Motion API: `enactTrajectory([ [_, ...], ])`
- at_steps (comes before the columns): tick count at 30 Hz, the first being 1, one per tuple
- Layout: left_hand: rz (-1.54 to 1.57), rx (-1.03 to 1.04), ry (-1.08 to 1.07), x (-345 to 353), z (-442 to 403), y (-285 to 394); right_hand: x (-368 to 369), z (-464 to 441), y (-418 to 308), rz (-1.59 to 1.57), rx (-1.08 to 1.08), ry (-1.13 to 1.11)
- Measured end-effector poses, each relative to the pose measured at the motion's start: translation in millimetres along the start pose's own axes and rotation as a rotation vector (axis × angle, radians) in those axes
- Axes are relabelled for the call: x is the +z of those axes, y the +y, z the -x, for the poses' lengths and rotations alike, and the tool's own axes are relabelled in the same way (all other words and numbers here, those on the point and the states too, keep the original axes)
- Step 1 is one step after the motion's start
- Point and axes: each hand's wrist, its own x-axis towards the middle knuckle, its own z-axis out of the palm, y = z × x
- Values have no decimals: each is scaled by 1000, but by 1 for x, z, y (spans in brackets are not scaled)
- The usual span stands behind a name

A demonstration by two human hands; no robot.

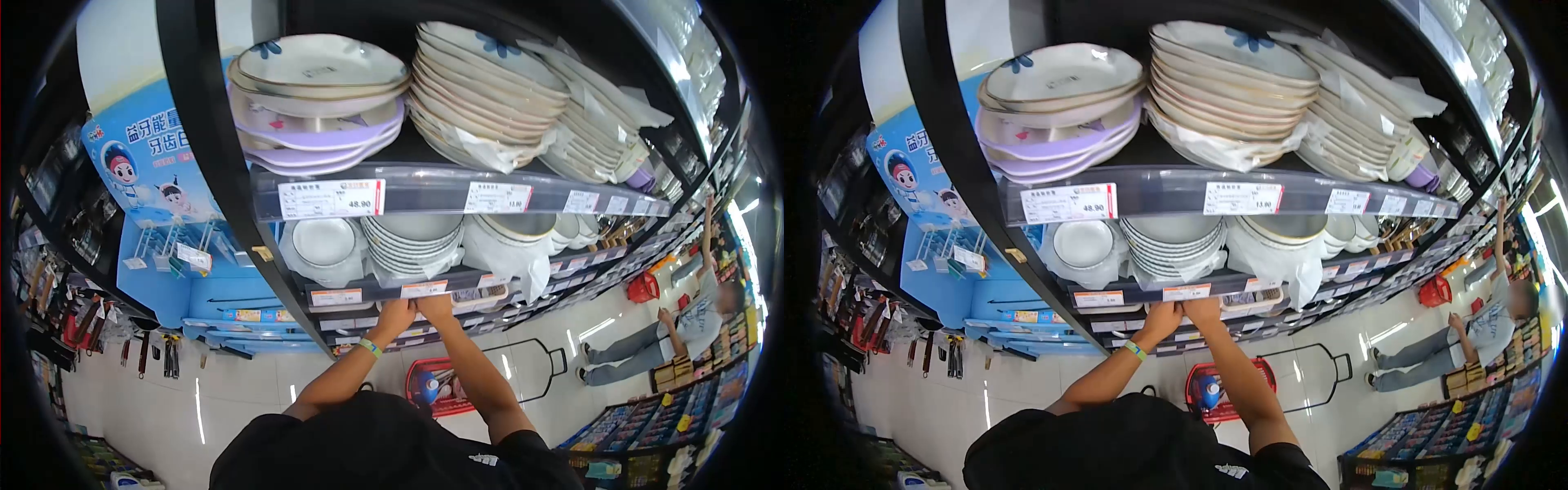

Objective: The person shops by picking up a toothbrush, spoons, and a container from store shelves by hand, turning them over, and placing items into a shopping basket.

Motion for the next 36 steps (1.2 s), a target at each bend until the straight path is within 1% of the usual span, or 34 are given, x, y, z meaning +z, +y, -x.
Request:
enactTrajectory([
  [2,-23,18,67,-1,-1,1,44,0,16,139,-121,170],
  [3,-57,126,185,13,-5,-15,64,3,24,143,-130,258],
  [4,-44,94,161,10,-3,-11,49,-2,15,140,-36,92],
  [6,-38,58,117,6,-2,-8,24,-5,1,161,44,-65],
  [7,-19,92,160,7,-2,-9,19,-9,-1,163,108,-224],
  [8,-15,95,164,7,-3,-10,21,-11,0,168,106,-221],
  [10,-29,42,97,10,-5,-15,44,-6,11,104,183,-203],
  [11,-23,61,129,14,-6,-18,52,-4,17,119,170,-205],
  [15,-13,17,51,5,-5,-13,43,-2,13,11,241,-129],
  [17,-18,139,223,11,-4,-17,33,-3,10,-139,381,-90],
  [18,-18,141,222,11,-3,-18,37,-1,14,-138,382,-88],
  [20,21,102,210,11,-3,-19,42,2,28,-176,381,49],
  [21,22,106,203,12,-3,-20,37,5,33,-174,388,51],
  [23,14,40,153,14,-2,-21,16,9,37,-363,367,1],
  [24,11,46,138,13,-1,-20,-2,10,28,-364,383,3],
  [26,36,-13,109,6,2,-11,-62,8,-4,-1301,883,188],
  [27,40,15,104,1,4,-6,-77,14,-11,-1347,896,148],
  [28,39,-94,-37,-4,4,-3,-81,24,-12,-1356,963,130],
  [30,98,113,213,16,2,-25,-102,50,-17,-1468,947,81],
  [31,140,106,185,6,5,-15,-127,58,-23,-1461,988,21],
  [32,161,121,177,-4,9,-5,-127,76,-17,-1537,962,-10],
  [34,221,65,96,-12,14,0,-147,103,-11,-1562,906,-89],
  [35,277,89,59,-17,17,3,-150,120,-8,-1573,894,-95],
  [36,492,-16,-22,-7,20,-12,-162,131,-8,-1586,897,-103],
])
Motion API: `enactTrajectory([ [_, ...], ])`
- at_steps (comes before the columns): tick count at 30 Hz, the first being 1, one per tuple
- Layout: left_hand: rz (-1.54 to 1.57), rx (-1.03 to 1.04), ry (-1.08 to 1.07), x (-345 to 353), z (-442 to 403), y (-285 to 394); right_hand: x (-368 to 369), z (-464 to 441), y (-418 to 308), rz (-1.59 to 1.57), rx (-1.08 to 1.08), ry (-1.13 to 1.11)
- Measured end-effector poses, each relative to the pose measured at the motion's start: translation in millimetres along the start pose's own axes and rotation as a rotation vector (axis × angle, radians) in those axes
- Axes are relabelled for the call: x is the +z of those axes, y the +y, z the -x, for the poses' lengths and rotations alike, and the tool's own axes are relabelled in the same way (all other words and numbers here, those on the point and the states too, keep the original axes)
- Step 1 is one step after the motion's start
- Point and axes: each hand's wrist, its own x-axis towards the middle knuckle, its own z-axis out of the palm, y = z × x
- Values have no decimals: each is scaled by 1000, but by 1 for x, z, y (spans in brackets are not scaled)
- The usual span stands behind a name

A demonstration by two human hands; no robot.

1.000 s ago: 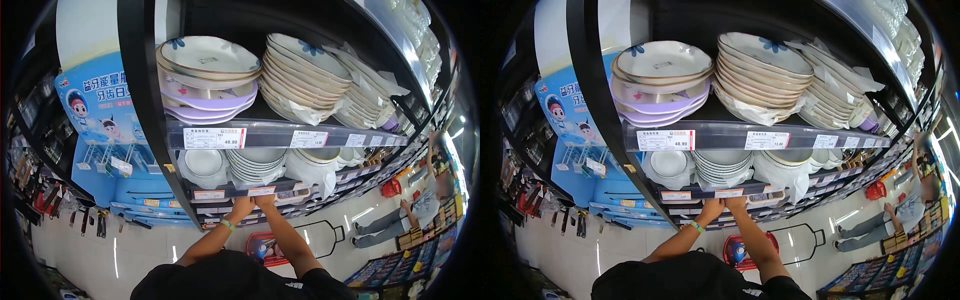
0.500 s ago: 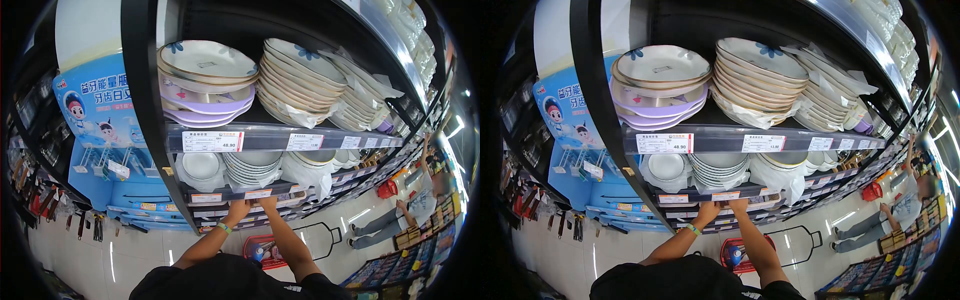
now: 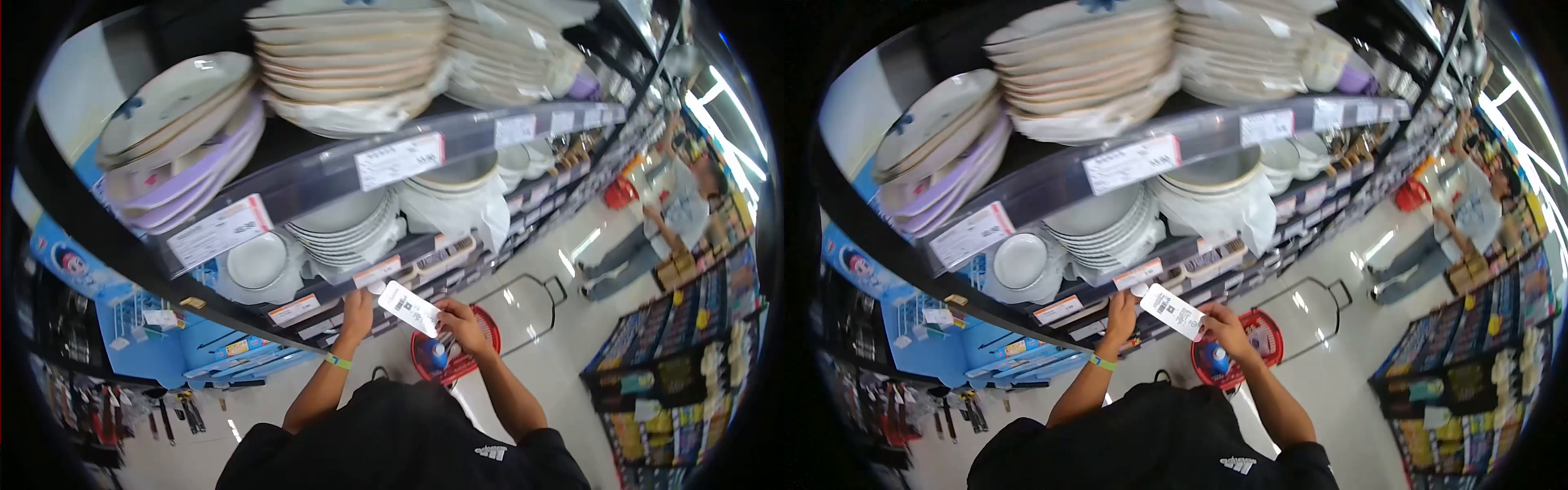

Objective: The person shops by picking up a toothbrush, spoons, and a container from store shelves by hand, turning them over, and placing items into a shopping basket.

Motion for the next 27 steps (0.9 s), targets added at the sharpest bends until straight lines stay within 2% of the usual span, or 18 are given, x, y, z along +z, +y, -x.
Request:
enactTrajectory([
  [2,388,-230,-159,-2,9,37,-6,29,-16,44,1,-13],
  [4,361,-169,-427,-6,20,69,-14,46,-5,31,-34,37],
  [8,453,-238,-613,1,25,118,-15,71,8,-182,-33,167],
  [12,467,-163,-712,4,19,151,-18,80,5,-228,-71,206],
  [14,482,-193,-741,5,16,172,-29,80,-5,-84,-73,122],
  [16,431,-139,-770,7,13,181,-34,79,-23,-69,-57,103],
  [20,455,-70,-757,13,14,195,-40,75,-38,-165,-37,44],
  [22,496,-46,-714,18,14,198,-35,76,-46,-332,-48,-8],
  [24,249,264,-695,21,12,195,-32,79,-49,-282,-45,-90],
  [25,426,160,-703,28,17,204,-30,82,-55,-246,-42,-118],
  [27,433,168,-762,33,20,205,-31,87,-57,-162,-48,-158],
])
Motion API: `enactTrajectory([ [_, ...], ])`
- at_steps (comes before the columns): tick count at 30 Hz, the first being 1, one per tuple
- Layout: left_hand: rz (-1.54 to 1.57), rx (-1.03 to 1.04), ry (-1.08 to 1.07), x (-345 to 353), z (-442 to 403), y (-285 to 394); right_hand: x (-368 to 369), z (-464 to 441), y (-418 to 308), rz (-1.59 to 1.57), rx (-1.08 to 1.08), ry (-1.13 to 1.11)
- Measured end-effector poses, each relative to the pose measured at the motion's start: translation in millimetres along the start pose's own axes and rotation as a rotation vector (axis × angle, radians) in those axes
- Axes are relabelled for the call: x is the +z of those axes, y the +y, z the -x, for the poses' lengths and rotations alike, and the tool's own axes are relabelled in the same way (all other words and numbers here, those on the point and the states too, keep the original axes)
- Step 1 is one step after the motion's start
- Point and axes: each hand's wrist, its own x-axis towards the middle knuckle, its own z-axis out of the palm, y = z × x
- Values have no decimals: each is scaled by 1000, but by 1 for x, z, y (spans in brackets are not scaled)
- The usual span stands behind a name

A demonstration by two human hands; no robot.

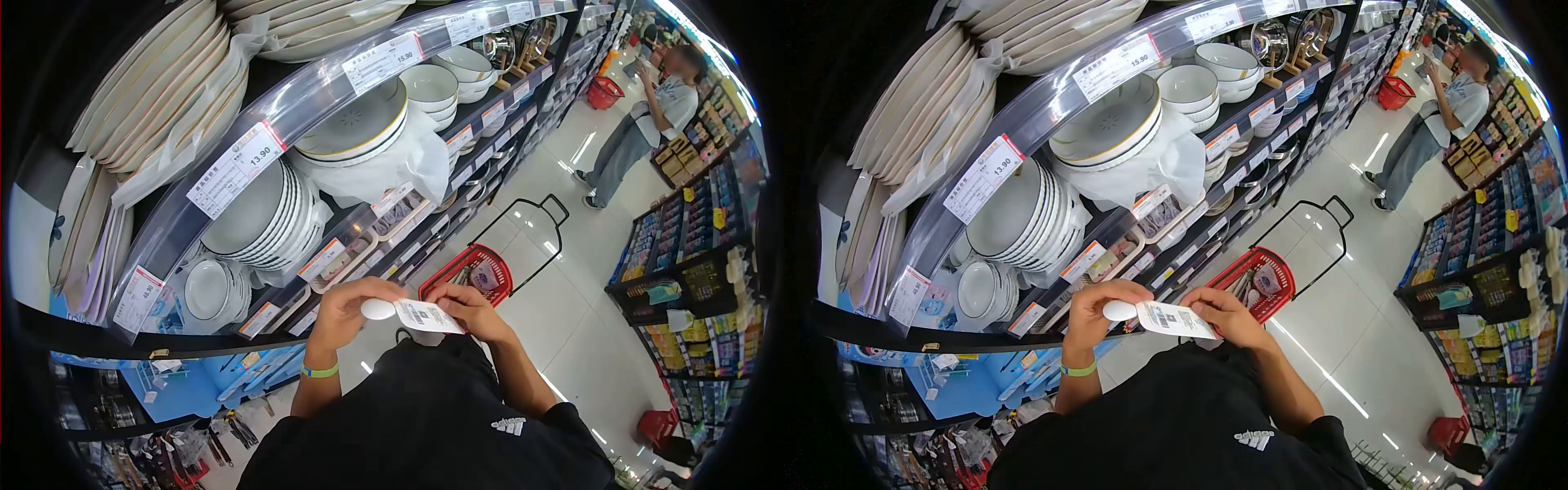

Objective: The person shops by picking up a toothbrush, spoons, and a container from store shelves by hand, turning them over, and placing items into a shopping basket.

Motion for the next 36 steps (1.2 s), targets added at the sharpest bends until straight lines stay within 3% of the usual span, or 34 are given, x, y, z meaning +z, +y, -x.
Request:
enactTrajectory([
  [3,-44,16,-14,21,-6,0,4,10,-6,-15,58,2],
  [5,-99,-98,177,35,-10,3,0,18,-12,4,59,-31],
  [7,-105,-54,208,46,-17,-2,-9,23,-8,-58,-12,-174],
  [10,-119,-49,336,64,-27,-3,-22,36,-3,-119,-30,-212],
  [24,-182,-28,503,139,-52,-20,-82,82,-33,-133,-100,-437],
  [36,-52,-32,543,216,-54,-50,-146,116,-34,-147,36,-466],
])
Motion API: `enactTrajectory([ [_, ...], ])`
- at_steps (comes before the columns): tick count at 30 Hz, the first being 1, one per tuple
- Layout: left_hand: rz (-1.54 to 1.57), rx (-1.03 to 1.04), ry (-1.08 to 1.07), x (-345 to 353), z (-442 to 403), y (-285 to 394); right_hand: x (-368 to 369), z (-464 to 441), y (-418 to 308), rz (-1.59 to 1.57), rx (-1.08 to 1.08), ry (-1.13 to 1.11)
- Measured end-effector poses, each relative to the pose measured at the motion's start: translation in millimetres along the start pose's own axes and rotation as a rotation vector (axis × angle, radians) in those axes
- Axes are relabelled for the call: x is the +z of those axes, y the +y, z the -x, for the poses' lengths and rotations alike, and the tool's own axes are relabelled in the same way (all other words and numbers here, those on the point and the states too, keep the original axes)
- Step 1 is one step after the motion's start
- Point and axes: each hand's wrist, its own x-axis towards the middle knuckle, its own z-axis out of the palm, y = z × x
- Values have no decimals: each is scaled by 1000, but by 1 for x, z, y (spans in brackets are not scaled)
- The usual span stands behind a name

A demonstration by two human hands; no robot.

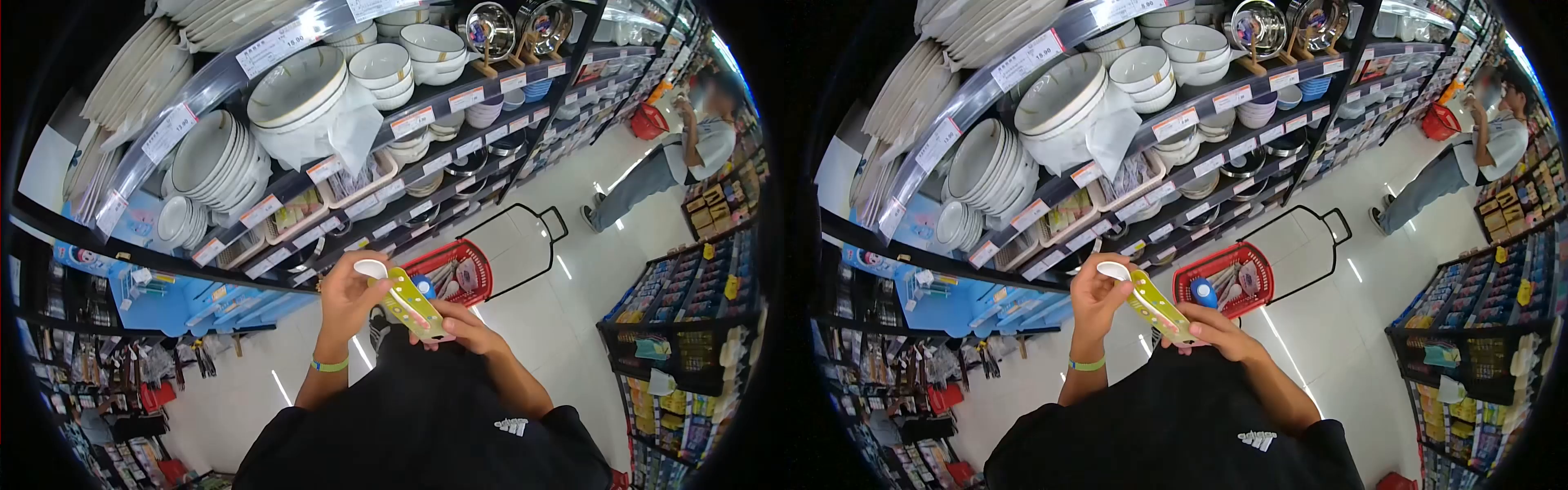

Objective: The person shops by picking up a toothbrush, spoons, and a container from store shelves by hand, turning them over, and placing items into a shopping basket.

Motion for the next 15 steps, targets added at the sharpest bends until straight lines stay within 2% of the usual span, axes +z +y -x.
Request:
enactTrajectory([
  [5,-36,-30,57,15,4,-16,-14,17,-9,78,85,47],
  [9,-147,43,67,21,2,-18,-35,20,-16,171,93,175],
  [11,-207,-20,62,21,1,-12,-41,18,-28,283,-21,305],
  [13,-157,-76,18,17,0,-14,-51,15,-27,209,-139,487],
  [15,-108,-136,-28,15,0,-12,-60,9,-31,189,-211,512],
])
